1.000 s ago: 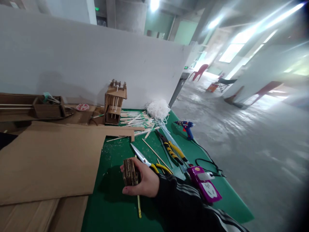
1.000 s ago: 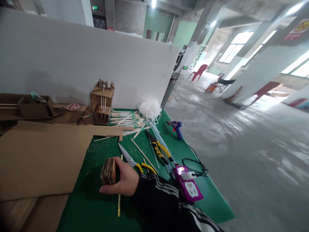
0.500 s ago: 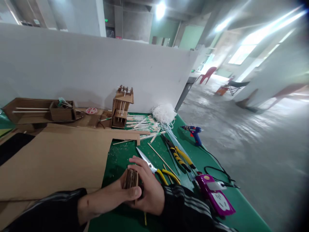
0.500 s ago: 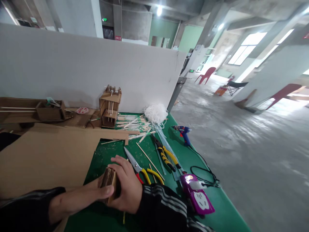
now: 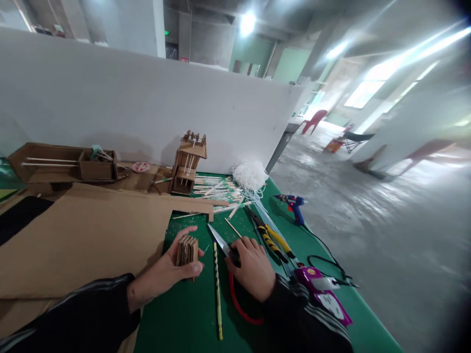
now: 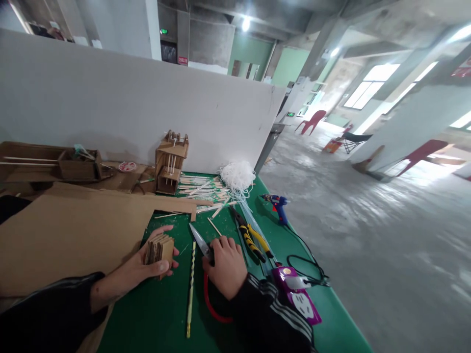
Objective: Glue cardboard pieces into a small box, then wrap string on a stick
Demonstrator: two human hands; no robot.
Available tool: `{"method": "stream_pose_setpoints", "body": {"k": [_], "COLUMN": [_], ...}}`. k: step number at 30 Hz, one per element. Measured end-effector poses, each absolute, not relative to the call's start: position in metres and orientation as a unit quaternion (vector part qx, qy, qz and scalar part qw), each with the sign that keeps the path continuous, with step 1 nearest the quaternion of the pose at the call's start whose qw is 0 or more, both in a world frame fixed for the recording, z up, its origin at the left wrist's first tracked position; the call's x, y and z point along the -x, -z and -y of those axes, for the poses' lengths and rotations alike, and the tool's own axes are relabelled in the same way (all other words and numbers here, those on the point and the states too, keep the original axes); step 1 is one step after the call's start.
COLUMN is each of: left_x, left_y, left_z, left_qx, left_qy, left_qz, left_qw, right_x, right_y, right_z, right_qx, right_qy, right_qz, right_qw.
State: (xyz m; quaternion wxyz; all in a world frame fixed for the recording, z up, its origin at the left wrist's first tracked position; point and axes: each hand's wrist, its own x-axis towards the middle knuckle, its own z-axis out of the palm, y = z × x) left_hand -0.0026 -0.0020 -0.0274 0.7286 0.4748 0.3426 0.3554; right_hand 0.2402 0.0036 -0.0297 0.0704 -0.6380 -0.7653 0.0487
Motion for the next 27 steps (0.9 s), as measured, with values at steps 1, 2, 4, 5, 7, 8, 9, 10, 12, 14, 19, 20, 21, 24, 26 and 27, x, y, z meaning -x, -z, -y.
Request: {"method": "stream_pose_setpoints", "body": {"k": [1, 2, 4, 5, 7, 8, 9, 10, 12, 14, 19, 20, 21, 24, 26, 27], "left_x": [0.002, 0.002, 0.003, 0.003, 0.003, 0.003, 0.003, 0.003, 0.004, 0.004, 0.004, 0.004, 0.004, 0.005, 0.005, 0.005], "left_y": [0.030, 0.032, 0.036, 0.037, 0.037, 0.036, 0.036, 0.035, 0.034, 0.035, 0.039, 0.039, 0.039, 0.036, 0.033, 0.032], "left_z": [0.001, 0.000, 0.000, -0.001, 0.000, 0.000, 0.000, 0.001, 0.001, 0.001, -0.001, -0.002, -0.002, -0.002, -0.001, 0.000], "left_qx": [-0.472, -0.471, -0.473, -0.474, -0.471, -0.469, -0.467, -0.467, -0.466, -0.467, -0.466, -0.466, -0.466, -0.463, -0.461, -0.459], "left_qy": [-0.359, -0.361, -0.365, -0.367, -0.364, -0.359, -0.352, -0.346, -0.340, -0.339, -0.338, -0.337, -0.335, -0.327, -0.324, -0.323], "left_qz": [-0.337, -0.333, -0.330, -0.329, -0.329, -0.331, -0.332, -0.332, -0.326, -0.321, -0.314, -0.311, -0.309, -0.312, -0.315, -0.316], "left_qw": [0.731, 0.733, 0.731, 0.730, 0.733, 0.736, 0.740, 0.743, 0.749, 0.751, 0.755, 0.757, 0.758, 0.763, 0.764, 0.765], "right_x": [-0.237, -0.233, -0.229, -0.228, -0.228, -0.229, -0.230, -0.231, -0.233, -0.234, -0.230, -0.229, -0.227, -0.223, -0.224, -0.226], "right_y": [0.030, 0.031, 0.028, 0.025, 0.015, 0.009, 0.002, -0.005, -0.017, -0.025, -0.016, -0.010, -0.005, 0.005, -0.003, -0.013], "right_z": [-0.005, -0.006, -0.008, -0.009, -0.012, -0.016, -0.022, -0.030, -0.052, -0.081, -0.151, -0.160, -0.166, -0.173, -0.167, -0.162], "right_qx": [0.642, 0.648, 0.661, 0.668, 0.681, 0.687, 0.691, 0.698, 0.706, 0.720, 0.747, 0.749, 0.748, 0.735, 0.715, 0.700], "right_qy": [-0.043, -0.042, -0.049, -0.054, -0.058, -0.059, -0.058, -0.057, -0.047, -0.041, -0.049, -0.056, -0.065, -0.090, -0.098, -0.097], "right_qz": [0.763, 0.758, 0.746, 0.739, 0.726, 0.719, 0.714, 0.704, 0.694, 0.680, 0.652, 0.651, 0.651, 0.661, 0.675, 0.685], "right_qw": [0.064, 0.062, 0.062, 0.064, 0.074, 0.086, 0.098, 0.118, 0.133, 0.133, 0.116, 0.112, 0.110, 0.121, 0.153, 0.179]}}
